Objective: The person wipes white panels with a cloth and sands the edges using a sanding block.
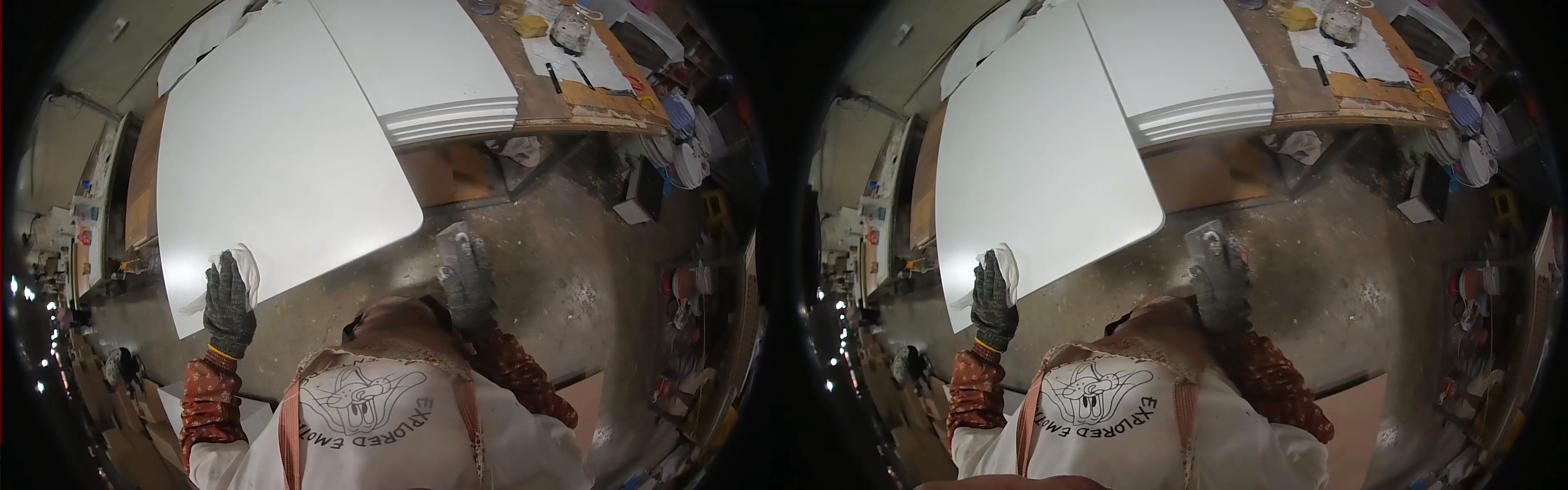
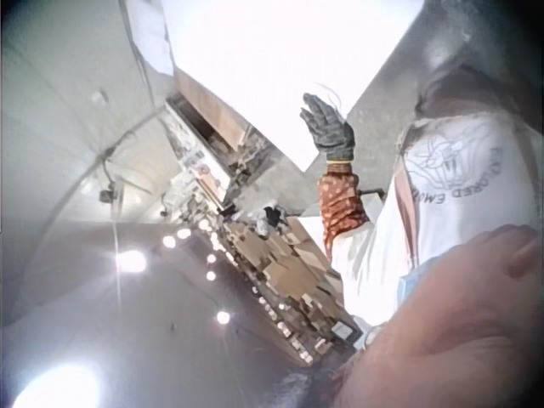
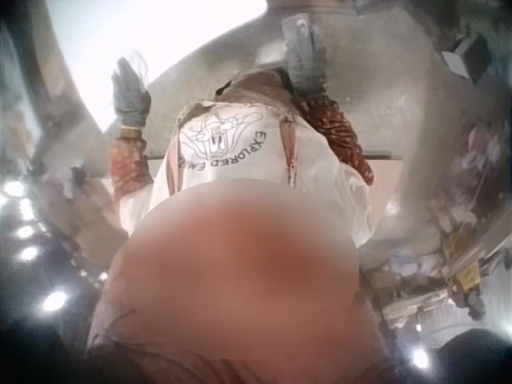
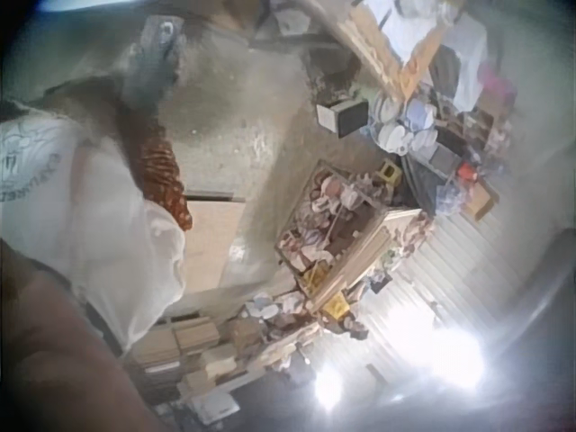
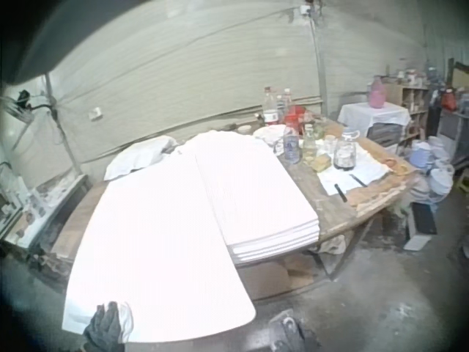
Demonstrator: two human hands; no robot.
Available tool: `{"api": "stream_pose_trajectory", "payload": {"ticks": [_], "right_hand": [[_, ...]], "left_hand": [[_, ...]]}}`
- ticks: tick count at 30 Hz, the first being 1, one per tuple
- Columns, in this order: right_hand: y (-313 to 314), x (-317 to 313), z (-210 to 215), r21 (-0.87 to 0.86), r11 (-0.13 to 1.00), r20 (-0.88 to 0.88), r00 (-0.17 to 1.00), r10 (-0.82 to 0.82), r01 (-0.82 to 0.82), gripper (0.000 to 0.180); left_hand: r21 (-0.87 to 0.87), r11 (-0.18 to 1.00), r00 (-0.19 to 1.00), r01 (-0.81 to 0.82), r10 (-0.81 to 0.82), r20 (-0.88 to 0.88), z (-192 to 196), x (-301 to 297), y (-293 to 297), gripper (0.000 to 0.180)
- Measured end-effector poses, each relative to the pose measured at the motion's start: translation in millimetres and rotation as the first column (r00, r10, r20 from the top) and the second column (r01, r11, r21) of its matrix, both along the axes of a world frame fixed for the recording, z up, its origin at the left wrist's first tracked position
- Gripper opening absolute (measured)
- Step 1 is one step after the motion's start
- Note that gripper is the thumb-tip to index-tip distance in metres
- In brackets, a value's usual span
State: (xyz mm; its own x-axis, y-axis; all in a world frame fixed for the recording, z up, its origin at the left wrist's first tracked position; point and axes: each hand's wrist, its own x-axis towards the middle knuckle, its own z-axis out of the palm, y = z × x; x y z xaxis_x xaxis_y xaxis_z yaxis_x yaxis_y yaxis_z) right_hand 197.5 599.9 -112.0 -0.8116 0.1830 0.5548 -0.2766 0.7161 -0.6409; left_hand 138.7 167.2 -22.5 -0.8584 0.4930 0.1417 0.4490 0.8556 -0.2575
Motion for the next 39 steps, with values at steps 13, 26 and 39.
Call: {"api": "stream_pose_trajectory", "payload": {"ticks": [13,26,39], "right_hand": [[-59,-44,65,0.359,0.89,-0.193,0.956,-0.222,0.279,0.052],[-2,-77,89,0.284,0.953,0.113,0.983,-0.142,0.105,0.053],[70,-109,101,0.419,0.875,0.106,0.944,-0.314,0.244,0.044]], "left_hand": [[-0.109,0.993,0.983,0.052,-0.071,-0.171,18,-13,46,0.072],[-0.077,0.995,0.997,0.061,-0.065,-0.052,48,-3,86,0.069],[-0.258,0.964,0.998,-0.066,0.067,-0.003,42,-12,94,0.081]]}}
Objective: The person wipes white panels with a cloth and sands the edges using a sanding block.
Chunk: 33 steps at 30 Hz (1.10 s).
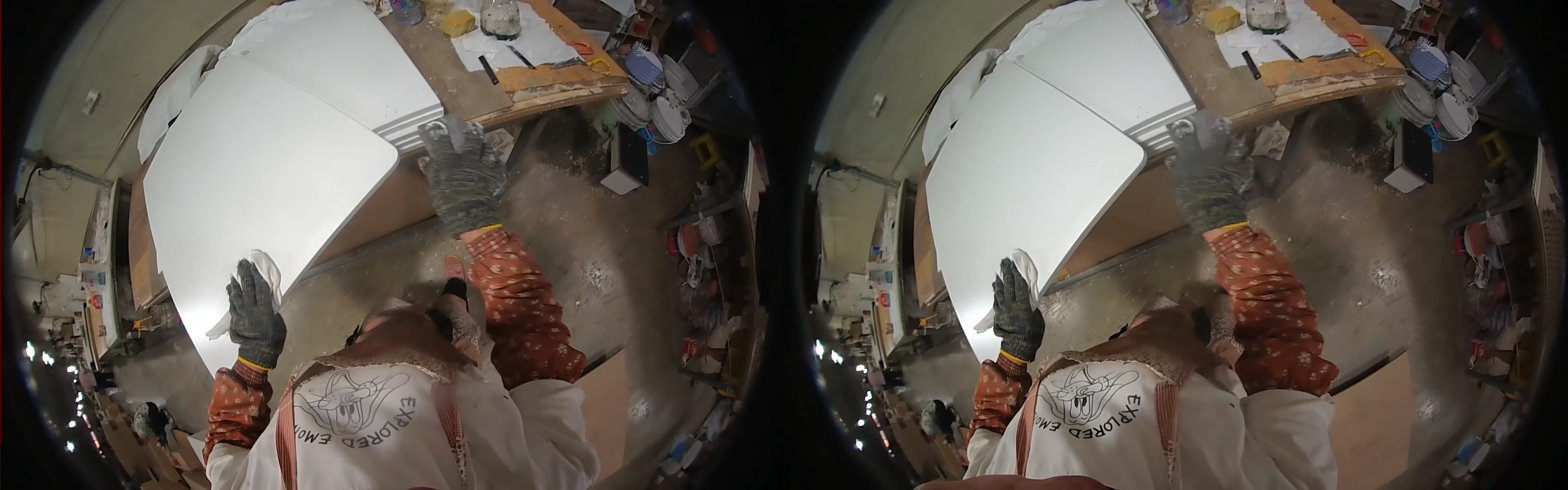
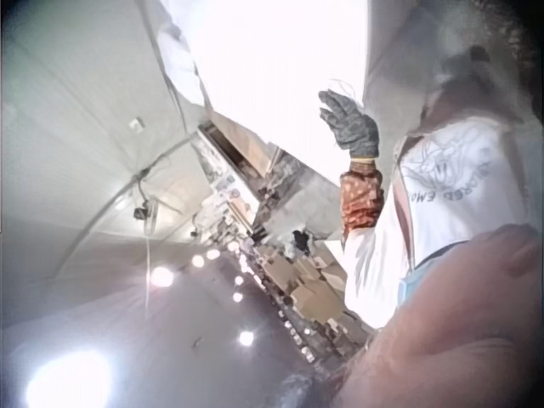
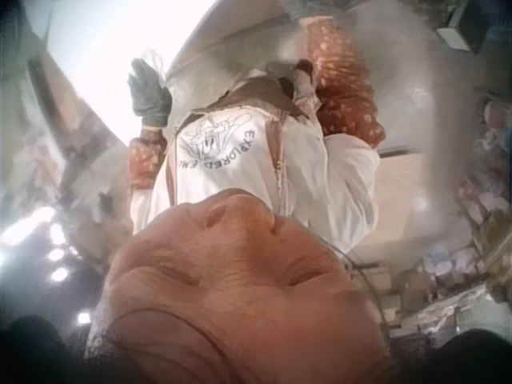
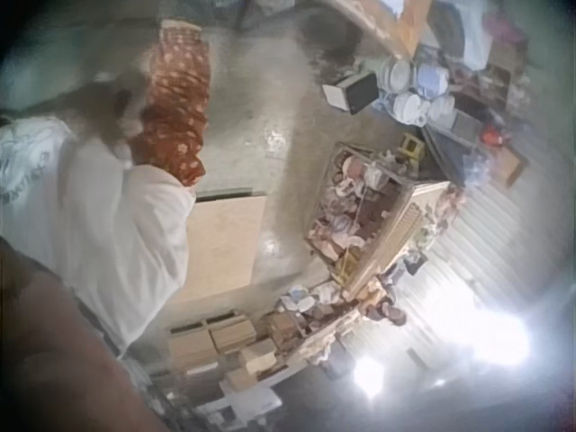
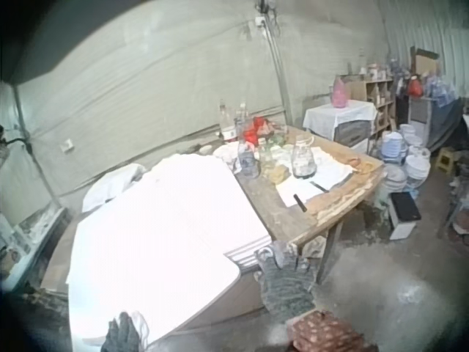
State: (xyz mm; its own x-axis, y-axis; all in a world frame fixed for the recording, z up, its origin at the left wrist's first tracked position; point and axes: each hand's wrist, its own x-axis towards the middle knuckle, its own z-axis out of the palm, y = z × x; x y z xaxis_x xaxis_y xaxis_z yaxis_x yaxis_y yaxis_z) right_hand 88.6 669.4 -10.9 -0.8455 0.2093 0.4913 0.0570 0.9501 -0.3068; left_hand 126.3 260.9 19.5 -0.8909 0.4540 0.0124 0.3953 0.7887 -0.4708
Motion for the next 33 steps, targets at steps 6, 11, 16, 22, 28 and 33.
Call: {"api": "stream_pose_trajectory", "payload": {"ticks": [6,11,16,22,28,33], "right_hand": [[-40,11,33,0.104,0.993,-0.052,0.997,0.065,-0.059,0.045],[12,32,-5,0.194,0.961,-0.099,0.971,0.218,-0.196,0.045],[-20,12,41,0.186,0.974,-0.224,0.96,0.171,-0.13,0.047],[-21,39,2,0.242,0.956,-0.115,0.973,0.198,-0.166,0.048],[-37,8,44,0.131,0.991,-0.135,0.989,0.058,-0.04,0.041],[-89,11,110,-0.942,0.226,0.314,0.89,0.331,0.248,0.041]], "left_hand": [[0.176,0.981,0.995,0.087,-0.077,-0.064,5,6,5,0.071],[0.138,0.99,0.995,0.043,-0.03,-0.09,-2,0,-1,0.068],[0.194,0.977,0.994,0.085,-0.07,-0.086,14,5,10,0.062],[0.195,0.978,0.985,0.069,-0.036,-0.169,-6,3,-2,0.061],[0.239,0.964,0.983,0.114,-0.075,-0.165,8,4,9,0.059],[0.173,0.984,0.977,0.048,-0.011,-0.213,0,0,9,0.062]]}}
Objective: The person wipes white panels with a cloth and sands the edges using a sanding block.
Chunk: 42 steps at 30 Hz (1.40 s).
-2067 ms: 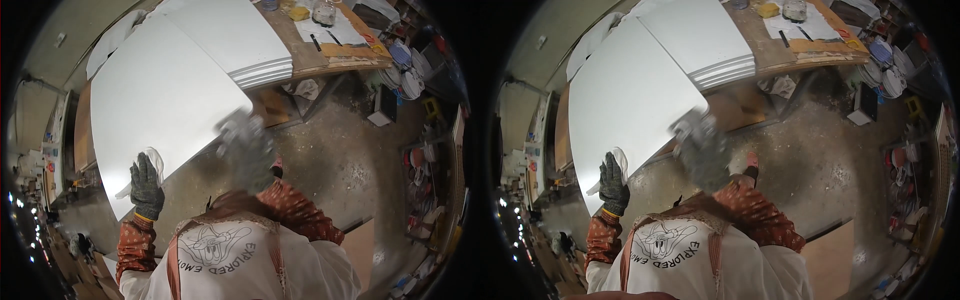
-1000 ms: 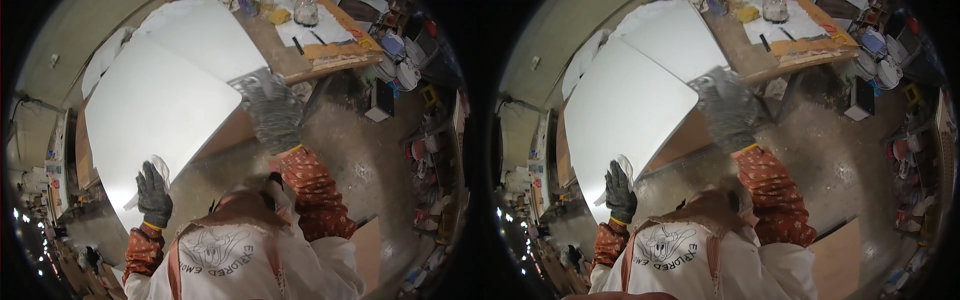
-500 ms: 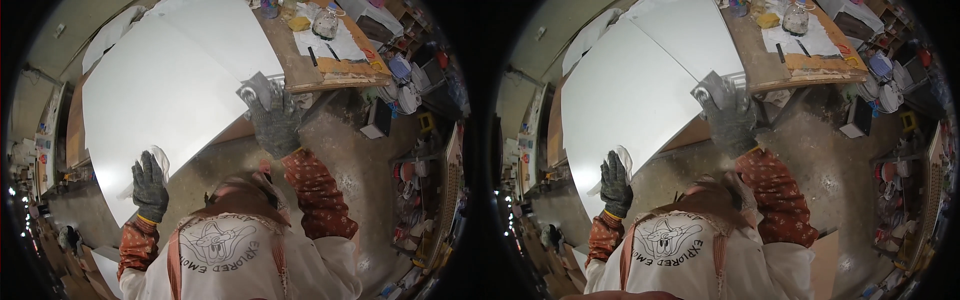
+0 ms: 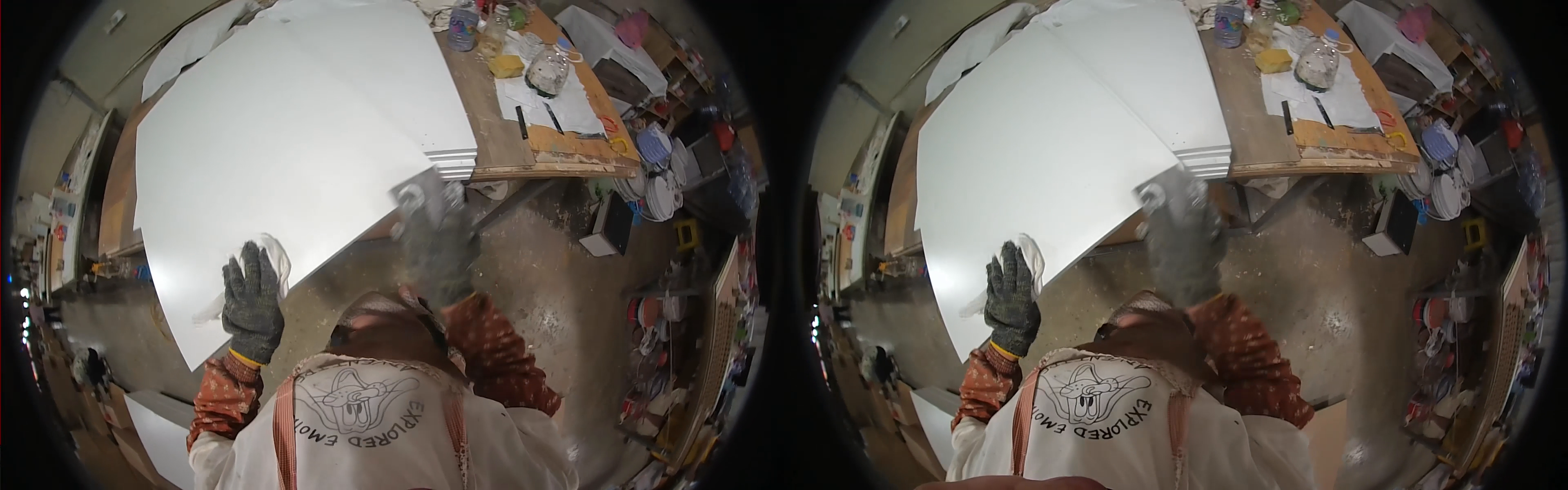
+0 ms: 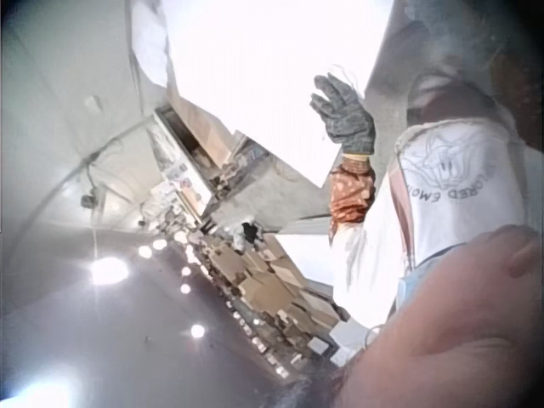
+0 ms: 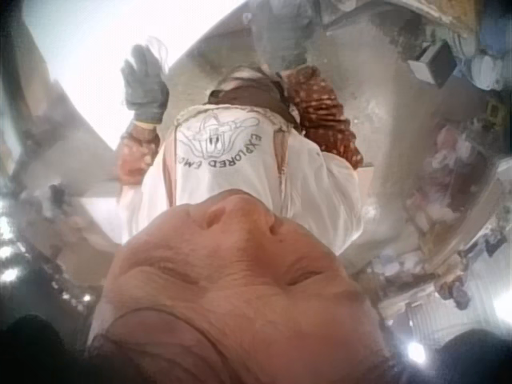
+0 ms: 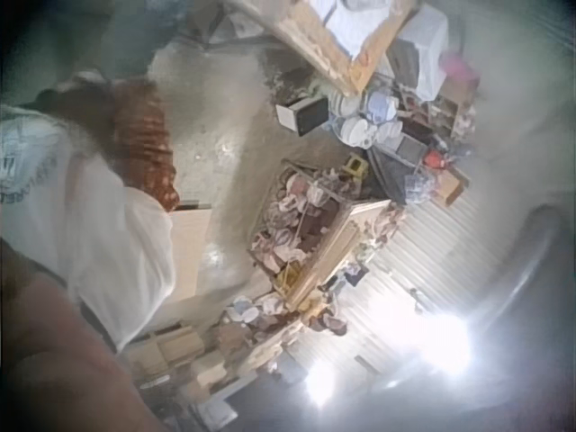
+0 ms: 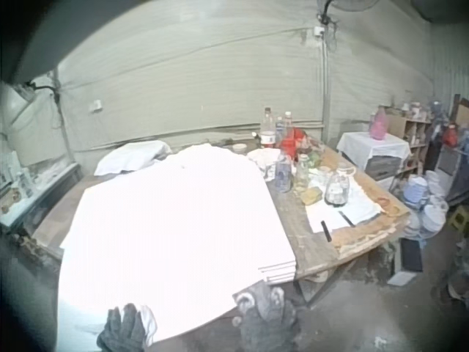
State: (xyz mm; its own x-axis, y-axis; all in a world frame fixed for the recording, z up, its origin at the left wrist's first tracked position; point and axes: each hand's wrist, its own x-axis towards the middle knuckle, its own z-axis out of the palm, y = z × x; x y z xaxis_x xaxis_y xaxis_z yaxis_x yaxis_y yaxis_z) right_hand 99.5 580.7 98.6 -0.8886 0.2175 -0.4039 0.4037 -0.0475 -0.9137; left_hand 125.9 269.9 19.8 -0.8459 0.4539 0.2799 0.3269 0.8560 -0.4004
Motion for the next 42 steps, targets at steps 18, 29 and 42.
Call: {"api": "stream_pose_trajectory", "payload": {"ticks": [18,29,42], "right_hand": [[42,-55,-25,0.896,0.427,-0.074,0.91,0.408,-0.118,0.048],[205,-166,-86,0.958,0.149,-0.288,0.796,0.532,0.247,0.051],[290,-224,-47,0.925,0.337,-0.379,0.493,0.783,0.176,0.044]], "left_hand": [[0.062,0.998,0.998,-0.008,0.003,0.066,22,-45,95,0.067],[0.081,0.989,0.991,-0.127,0.13,-0.03,19,-80,165,0.061],[0.389,0.898,0.939,-0.208,0.071,0.337,59,-87,176,0.087]]}}
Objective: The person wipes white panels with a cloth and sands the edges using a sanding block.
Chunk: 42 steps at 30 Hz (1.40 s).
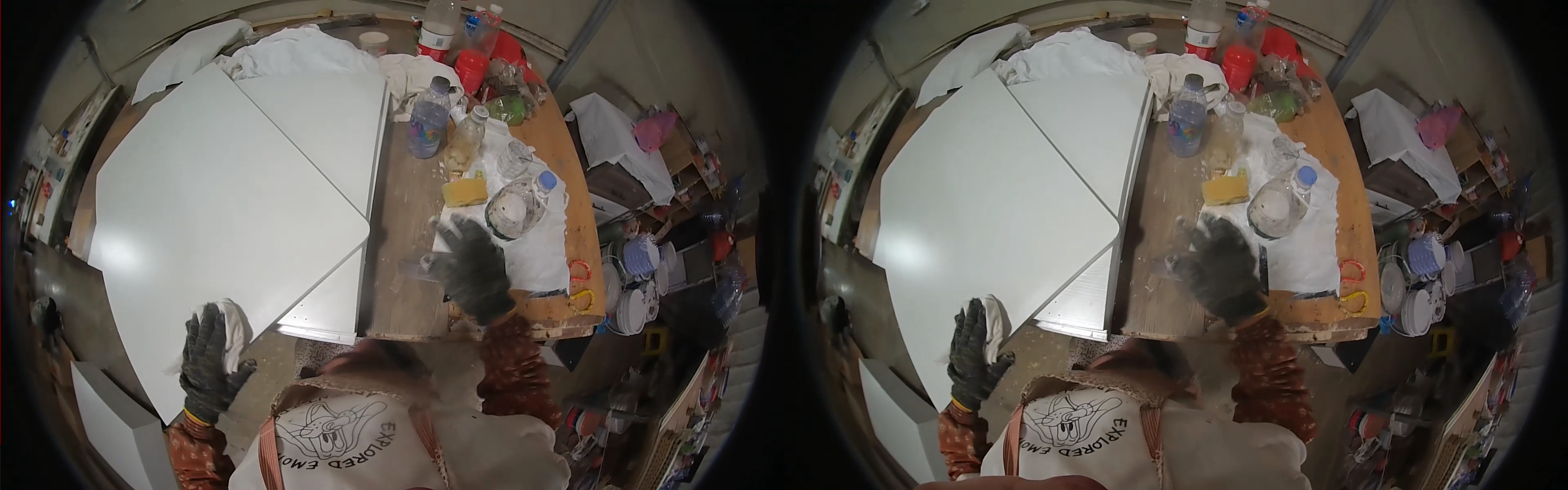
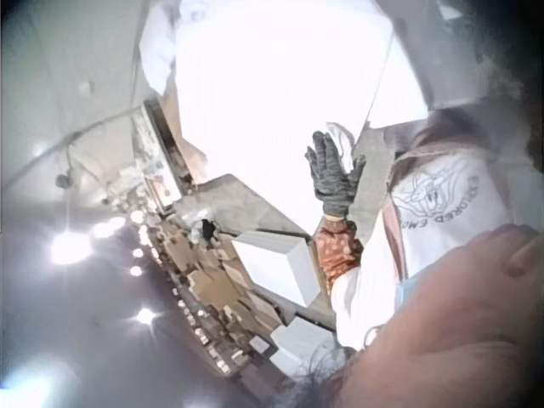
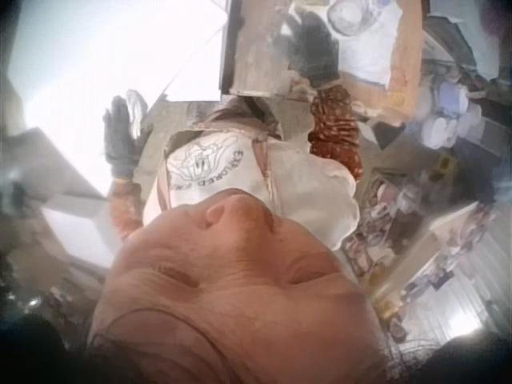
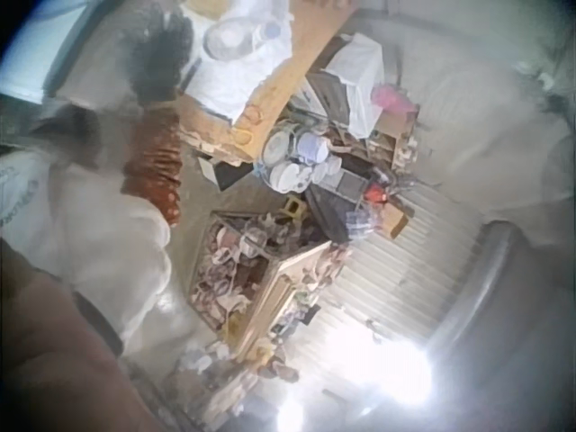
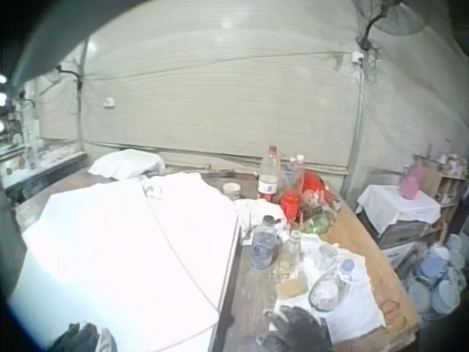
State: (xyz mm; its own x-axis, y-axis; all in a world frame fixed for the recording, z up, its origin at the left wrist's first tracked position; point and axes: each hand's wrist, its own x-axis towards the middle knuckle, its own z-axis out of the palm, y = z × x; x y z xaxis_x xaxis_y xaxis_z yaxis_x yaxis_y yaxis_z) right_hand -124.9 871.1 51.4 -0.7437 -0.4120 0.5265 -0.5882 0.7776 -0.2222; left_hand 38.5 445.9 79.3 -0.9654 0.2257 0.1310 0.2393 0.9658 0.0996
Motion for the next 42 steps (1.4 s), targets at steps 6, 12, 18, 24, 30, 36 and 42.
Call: {"api": "stream_pose_trajectory", "payload": {"ticks": [6,12,18,24,30,36,42], "right_hand": [[54,-78,99,0.089,0.936,0.007,0.939,-0.343,0.341,0.05],[169,-221,53,0.537,0.654,0.2,0.673,-0.712,0.533,0.062],[217,-287,19,0.761,0.636,0.503,0.507,-0.7,0.124,0.041],[172,-253,57,0.716,0.653,0.3,0.736,-0.607,0.246,0.037],[175,-182,124,0.204,0.789,0.479,0.644,-0.596,0.579,0.026],[104,-70,118,-0.692,0.63,0.501,0.863,0.068,0.352,0.012],[2,0,-8,-0.897,0.204,0.432,0.676,0.596,0.393,0.02]], "left_hand": [[-0.016,0.997,0.995,-0.074,0.073,-0.061,-8,-35,-9,0.072],[0.014,0.945,0.933,-0.326,0.323,-0.159,-12,-116,2,0.068],[0.078,0.906,0.883,-0.416,0.423,-0.204,-2,-134,13,0.063],[0.07,0.905,0.88,-0.419,0.424,-0.216,-1,-127,5,0.062],[0.125,0.938,0.901,-0.322,0.345,-0.263,-3,-140,3,0.059],[0.065,0.941,0.896,-0.332,0.336,-0.289,-12,-139,-3,0.057],[0.099,0.977,0.919,-0.19,0.212,-0.332,-14,-142,-16,0.056]]}}
